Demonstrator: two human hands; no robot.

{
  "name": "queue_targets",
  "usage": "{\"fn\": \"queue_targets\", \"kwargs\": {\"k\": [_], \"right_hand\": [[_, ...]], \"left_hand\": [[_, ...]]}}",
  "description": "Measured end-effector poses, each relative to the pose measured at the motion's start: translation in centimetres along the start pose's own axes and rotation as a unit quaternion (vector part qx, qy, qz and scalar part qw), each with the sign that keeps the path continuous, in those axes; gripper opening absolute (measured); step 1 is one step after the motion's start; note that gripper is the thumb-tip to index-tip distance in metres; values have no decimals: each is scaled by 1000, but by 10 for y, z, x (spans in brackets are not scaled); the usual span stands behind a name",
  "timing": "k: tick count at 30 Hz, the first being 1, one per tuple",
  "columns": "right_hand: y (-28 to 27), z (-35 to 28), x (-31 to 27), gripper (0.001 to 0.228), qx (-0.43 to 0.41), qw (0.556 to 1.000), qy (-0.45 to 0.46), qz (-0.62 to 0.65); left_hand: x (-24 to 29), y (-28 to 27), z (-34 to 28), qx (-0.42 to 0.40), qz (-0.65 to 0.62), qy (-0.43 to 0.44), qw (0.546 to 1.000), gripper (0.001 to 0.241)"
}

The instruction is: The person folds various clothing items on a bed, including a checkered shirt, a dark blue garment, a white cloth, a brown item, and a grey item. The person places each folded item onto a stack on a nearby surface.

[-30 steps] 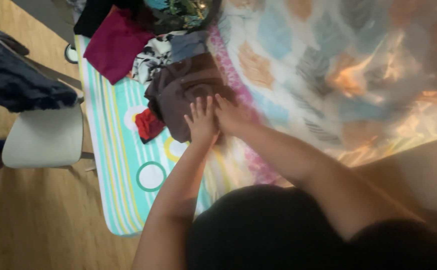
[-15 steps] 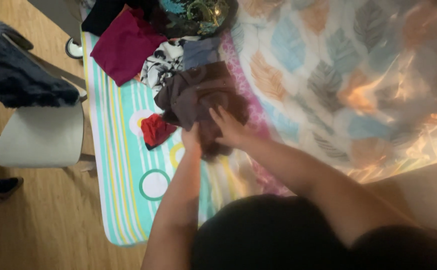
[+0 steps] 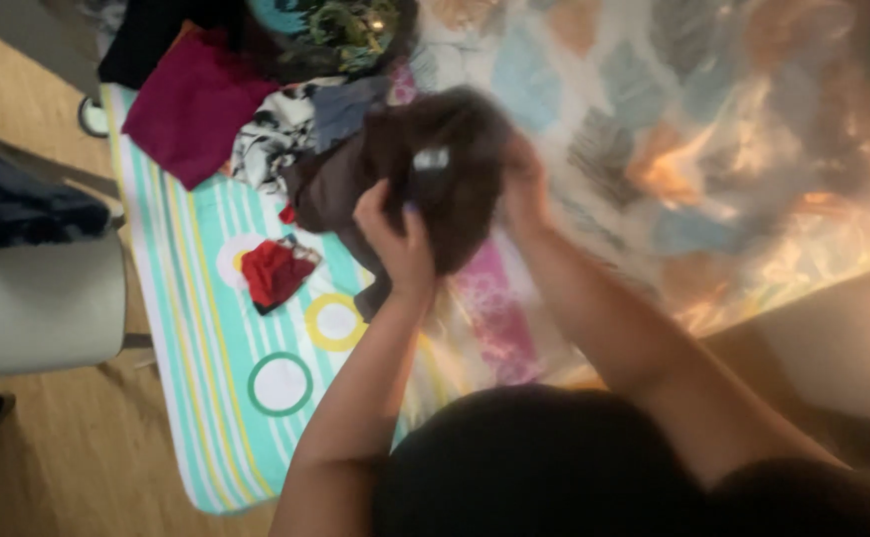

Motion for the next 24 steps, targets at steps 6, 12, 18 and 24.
{"fn": "queue_targets", "kwargs": {"k": [6,12,18,24], "right_hand": [[-94,32,-66,27,21,992,-121,31],[-90,-43,-293,34,-46,961,-151,228],[-223,36,-256,48,72,979,-162,-96],[-293,58,-247,60,6,950,-218,-224]], "left_hand": [[-77,89,-74,-154,-34,-156,975,40],[34,158,-86,-341,-189,-72,918,53],[138,213,-83,-303,-364,-73,878,60],[175,279,-106,-255,-358,-173,881,47]]}}
Point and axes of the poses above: each hand's wrist, its own z-axis towards the middle knuckle, its own y-axis out of the palm, x = y × z, the point moved 3 cm from there along z, towards the middle knuckle, and after that the axes turned 11 degrees about x, right-handed, at the moved point
